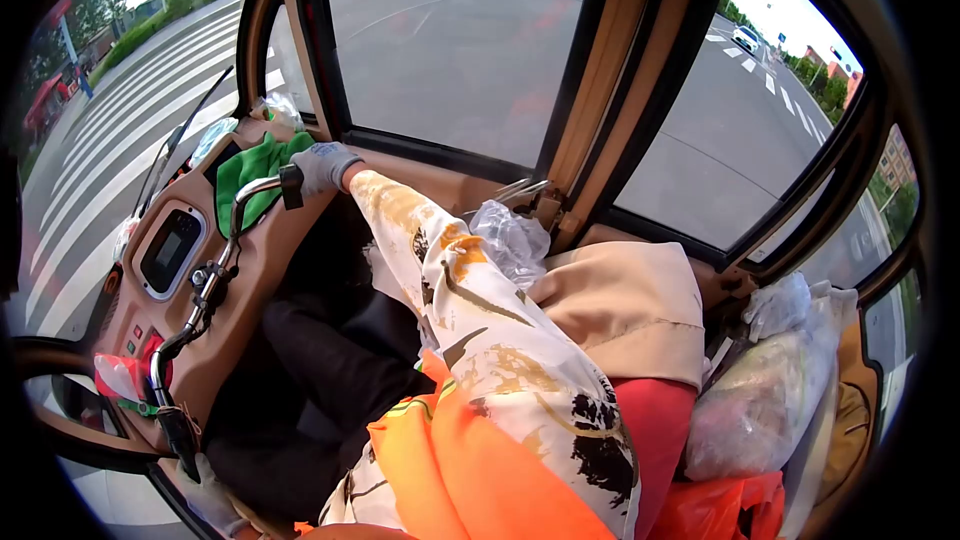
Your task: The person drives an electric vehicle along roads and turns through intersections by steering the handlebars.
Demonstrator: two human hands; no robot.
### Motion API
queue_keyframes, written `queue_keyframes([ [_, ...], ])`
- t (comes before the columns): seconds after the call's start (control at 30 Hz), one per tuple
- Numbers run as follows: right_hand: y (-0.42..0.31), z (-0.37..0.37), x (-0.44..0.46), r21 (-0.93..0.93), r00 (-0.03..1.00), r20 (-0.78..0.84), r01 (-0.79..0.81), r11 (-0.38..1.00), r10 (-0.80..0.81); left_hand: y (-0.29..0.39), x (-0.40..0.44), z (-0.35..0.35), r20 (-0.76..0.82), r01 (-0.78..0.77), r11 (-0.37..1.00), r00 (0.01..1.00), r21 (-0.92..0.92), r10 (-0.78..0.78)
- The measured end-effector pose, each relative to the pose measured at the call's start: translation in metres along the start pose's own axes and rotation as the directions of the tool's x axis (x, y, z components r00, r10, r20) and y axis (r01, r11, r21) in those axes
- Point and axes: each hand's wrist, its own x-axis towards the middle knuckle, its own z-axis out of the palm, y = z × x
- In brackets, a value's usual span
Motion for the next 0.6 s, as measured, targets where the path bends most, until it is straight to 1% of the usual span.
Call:
queue_keyframes([
  [0.1, 0.001, -0.001, 0.000, -0.016, 1.000, -0.016, 0.008, 1.000, -0.008, -0.012, 0.000, -0.003, 0.005, -0.041, 0.999, 0.999, -0.005, 0.041],
  [0.13, 0.001, -0.001, 0.002, -0.011, 1.000, 0.014, 0.011, 1.000, -0.011, -0.017, 0.001, -0.004, 0.007, -0.064, 0.998, 0.998, -0.007, 0.064],
  [0.17, 0.000, -0.002, -0.002, -0.017, 0.999, -0.038, 0.002, 1.000, -0.002, -0.027, 0.000, -0.004, 0.005, -0.097, 0.995, 0.995, -0.013, 0.097],
  [0.2, 0.007, 0.004, 0.006, -0.029, 0.999, -0.037, 0.035, 0.999, -0.036, 0.004, -0.008, -0.007, 0.033, 0.075, 0.997, 0.997, 0.021, -0.076],
  [0.23, 0.014, 0.011, 0.012, -0.045, 0.999, -0.039, 0.027, 0.999, -0.029, 0.015, -0.012, -0.004, -0.028, -0.002, 0.996, 1.000, 0.086, 0.004],
  [0.27, 0.011, 0.006, 0.010, -0.041, 1.000, -0.002, -0.009, 0.999, 0.009, 0.023, -0.017, -0.003, -0.078, 0.045, 0.993, 0.996, 0.105, -0.037],
  [0.3, 0.006, 0.001, 0.003, -0.002, 1.000, -0.025, 0.007, 1.000, -0.007, 0.029, -0.019, -0.004, -0.087, 0.014, 0.996, 0.996, 0.092, -0.005],
  [0.33, 0.010, 0.006, 0.006, 0.002, 0.998, -0.048, 0.037, 0.999, -0.036, 0.034, -0.017, -0.007, -0.071, 0.074, 0.988, 0.995, 0.137, -0.065],
  [0.37, 0.006, 0.000, 0.002, 0.050, 0.998, -0.024, 0.054, 0.997, -0.053, 0.025, -0.016, -0.004, -0.100, 0.059, 0.980, 0.994, 0.189, -0.041],
  [0.4, 0.003, -0.002, 0.001, 0.013, 0.999, -0.028, 0.038, 0.999, -0.038, 0.039, -0.019, -0.008, -0.086, 0.100, 0.984, 0.992, 0.150, -0.087],
  [0.43, 0.005, -0.002, 0.004, 0.000, 1.000, 0.022, -0.002, 1.000, 0.002, 0.038, -0.018, -0.007, -0.119, 0.066, 0.982, 0.992, 0.175, -0.046],
  [0.47, 0.006, -0.001, 0.004, 0.006, 1.000, -0.014, 0.019, 1.000, -0.019, 0.040, -0.019, -0.008, -0.115, 0.114, 0.976, 0.989, 0.183, -0.094],
  [0.5, -0.003, -0.007, 0.000, -0.003, 0.999, -0.003, 0.043, 0.999, -0.043, 0.034, -0.019, -0.007, -0.105, 0.114, 0.971, 0.990, 0.209, -0.093],
  [0.53, 0.003, -0.003, 0.006, -0.007, 0.999, -0.003, 0.046, 0.999, -0.046, 0.032, -0.019, -0.007, -0.107, 0.120, 0.973, 0.989, 0.199, -0.100],
  [0.6, 0.011, 0.003, 0.008, 0.054, 0.997, -0.047, 0.059, 0.997, -0.057, 0.033, -0.020, -0.007, -0.107, 0.103, 0.975, 0.991, 0.195, -0.083],
])
